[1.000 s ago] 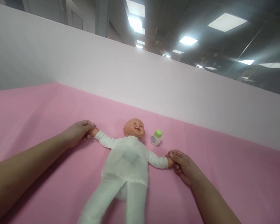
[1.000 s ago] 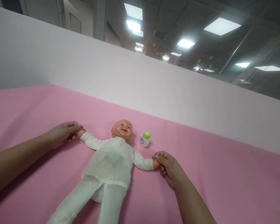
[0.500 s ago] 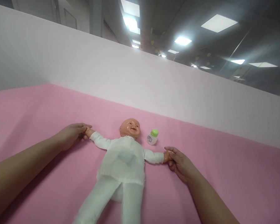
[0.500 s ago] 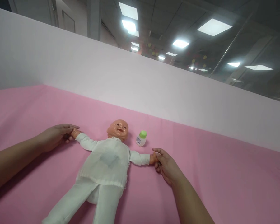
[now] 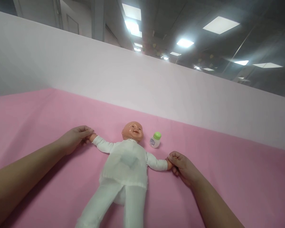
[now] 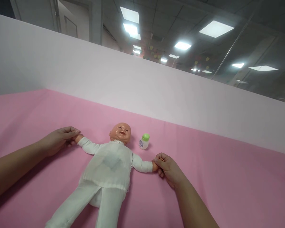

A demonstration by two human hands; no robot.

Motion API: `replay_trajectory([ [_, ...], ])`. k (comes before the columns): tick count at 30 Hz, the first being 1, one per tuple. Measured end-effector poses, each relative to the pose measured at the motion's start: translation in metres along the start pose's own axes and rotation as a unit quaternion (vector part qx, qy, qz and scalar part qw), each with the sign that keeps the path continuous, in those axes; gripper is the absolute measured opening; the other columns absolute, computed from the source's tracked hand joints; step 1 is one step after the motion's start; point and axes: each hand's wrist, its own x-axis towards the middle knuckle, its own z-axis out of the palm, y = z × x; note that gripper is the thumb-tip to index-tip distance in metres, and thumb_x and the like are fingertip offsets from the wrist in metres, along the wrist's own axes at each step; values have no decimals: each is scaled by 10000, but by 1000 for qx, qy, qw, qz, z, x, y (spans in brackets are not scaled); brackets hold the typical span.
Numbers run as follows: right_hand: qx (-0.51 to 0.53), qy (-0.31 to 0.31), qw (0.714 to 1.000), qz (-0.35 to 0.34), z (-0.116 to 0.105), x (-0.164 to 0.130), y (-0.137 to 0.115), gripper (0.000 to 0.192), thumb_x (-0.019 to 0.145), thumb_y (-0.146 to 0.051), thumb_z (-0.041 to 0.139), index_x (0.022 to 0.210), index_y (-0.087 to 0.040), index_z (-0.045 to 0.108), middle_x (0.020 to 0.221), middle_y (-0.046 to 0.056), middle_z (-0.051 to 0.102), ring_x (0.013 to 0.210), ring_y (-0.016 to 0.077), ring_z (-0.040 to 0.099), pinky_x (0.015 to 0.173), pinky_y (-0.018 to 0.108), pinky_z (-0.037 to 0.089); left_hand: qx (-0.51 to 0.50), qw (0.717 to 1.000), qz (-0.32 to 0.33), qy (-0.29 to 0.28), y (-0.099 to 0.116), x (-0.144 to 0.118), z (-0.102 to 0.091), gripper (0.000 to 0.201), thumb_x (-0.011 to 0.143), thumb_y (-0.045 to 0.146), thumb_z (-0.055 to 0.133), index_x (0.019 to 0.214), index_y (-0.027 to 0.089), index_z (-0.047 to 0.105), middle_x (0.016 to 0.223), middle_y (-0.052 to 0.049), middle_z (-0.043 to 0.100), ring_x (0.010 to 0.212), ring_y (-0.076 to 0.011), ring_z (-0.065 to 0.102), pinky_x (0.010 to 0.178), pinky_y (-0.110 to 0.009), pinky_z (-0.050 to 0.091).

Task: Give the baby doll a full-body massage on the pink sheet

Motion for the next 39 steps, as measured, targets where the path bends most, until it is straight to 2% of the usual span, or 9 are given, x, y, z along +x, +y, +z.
replay_trajectory([
  [6, -44, 32, 999, 1, 3, 4, 4, 424, 935, -606, 570, 798, -206, 602, 493, -54, 468, 410, 80, 328, 428, 219, 216, 21, 1000, -16, 16, -4, 5, -4, 372, 746, 506, 760, 882, 165, 699, 660, -35, 659, 526, -134, 545, 446, -212, 440],
  [9, -30, 61, 998, -3, 3, 5, 5, 393, 935, -602, 566, 983, -220, 643, 547, -49, 506, 423, 88, 333, 425, 218, 219, 8, 1000, -27, 14, -5, 6, -6, 346, 747, 430, 759, 958, 158, 717, 658, -41, 669, 552, -147, 578, 469, -216, 474],
  [13, 16, 73, 997, 5, 1, 3, 2, 458, 867, -543, 707, 1194, -232, 629, 655, -35, 549, 489, 95, 399, 446, 216, 269, -34, 998, -53, 3, -1, 4, -5, 363, 725, 290, 777, 1050, 140, 719, 761, -69, 718, 590, -145, 614, 581, -250, 565],
  [17, 58, 2, 998, 19, -4, -1, -3, 506, 797, -501, 816, 1180, -212, 655, 712, -8, 582, 579, 117, 488, 523, 244, 381, -49, 998, -50, -3, 5, 0, -3, 407, 690, 248, 823, 1071, 148, 722, 842, -83, 735, 613, -150, 633, 641, -286, 597],
  [20, 62, -34, 997, 20, -7, -2, -5, 470, 772, -461, 854, 1123, -211, 667, 714, -9, 585, 591, 117, 496, 550, 251, 394, -42, 998, -39, -14, 6, -1, -2, 432, 678, 292, 851, 1065, 148, 725, 814, -72, 719, 612, -150, 624, 630, -287, 586],
  [25, 17, -32, 999, 15, -5, -2, -5, 377, 751, -463, 857, 921, -210, 635, 623, -36, 556, 521, 106, 457, 494, 239, 320, -9, 1000, -16, -23, 5, -2, -1, 388, 647, 366, 861, 936, 158, 706, 741, -42, 683, 579, -149, 601, 537, -259, 515],
  [30, -29, -6, 1000, 8, 1, 0, -3, 358, 828, -529, 758, 819, -218, 580, 526, -59, 505, 455, 92, 381, 461, 230, 258, 30, 999, -4, -18, 1, 1, -2, 335, 709, 460, 810, 756, 169, 652, 622, -17, 618, 526, -134, 541, 460, -217, 412],
  [35, -43, 29, 999, 4, 4, 3, -2, 406, 922, -592, 583, 789, -209, 601, 488, -68, 425, 413, 78, 297, 431, 230, 182, 53, 998, -16, -28, -4, 4, -7, 378, 796, 524, 713, 889, 157, 714, 659, -37, 646, 549, -140, 540, 476, -221, 416],
  [39, -21, 40, 999, 1, 3, 5, -1, 392, 911, -589, 595, 842, -206, 633, 548, -55, 465, 429, 74, 305, 429, 223, 193, 50, 998, -25, -16, -5, 6, -9, 410, 780, 477, 731, 1028, 150, 730, 687, -49, 672, 592, -163, 582, 499, -236, 456],
])
